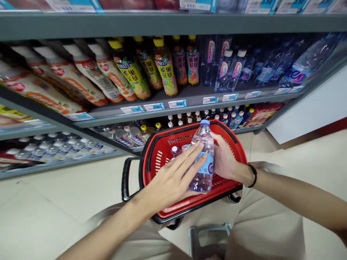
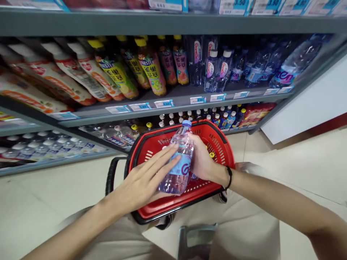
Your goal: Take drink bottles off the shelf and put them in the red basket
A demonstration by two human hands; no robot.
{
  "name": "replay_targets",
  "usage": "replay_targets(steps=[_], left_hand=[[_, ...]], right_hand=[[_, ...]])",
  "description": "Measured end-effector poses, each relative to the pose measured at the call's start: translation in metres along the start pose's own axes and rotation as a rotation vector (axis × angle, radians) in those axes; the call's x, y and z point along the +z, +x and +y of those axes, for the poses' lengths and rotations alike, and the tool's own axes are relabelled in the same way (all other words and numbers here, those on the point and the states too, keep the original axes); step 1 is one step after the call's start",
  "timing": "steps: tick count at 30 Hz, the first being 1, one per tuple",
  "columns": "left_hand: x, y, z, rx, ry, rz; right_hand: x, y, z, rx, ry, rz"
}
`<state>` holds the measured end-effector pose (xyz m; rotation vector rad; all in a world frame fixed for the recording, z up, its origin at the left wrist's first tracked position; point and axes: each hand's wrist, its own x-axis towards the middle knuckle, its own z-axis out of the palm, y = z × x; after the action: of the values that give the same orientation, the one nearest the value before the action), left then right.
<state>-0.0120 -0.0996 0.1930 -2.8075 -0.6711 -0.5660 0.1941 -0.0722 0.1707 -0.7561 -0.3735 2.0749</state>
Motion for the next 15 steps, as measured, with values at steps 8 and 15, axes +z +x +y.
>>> replay_targets(steps=[8,15], left_hand=[[0.018,0.003,0.006,0.21,0.037,-0.011],[0.035,0.004,0.019,0.118,0.144,0.063]], right_hand=[[-0.011,0.001,0.002,-0.083,0.044,0.134],[-0.016,-0.005,0.0,-0.134,-0.046,0.13]])
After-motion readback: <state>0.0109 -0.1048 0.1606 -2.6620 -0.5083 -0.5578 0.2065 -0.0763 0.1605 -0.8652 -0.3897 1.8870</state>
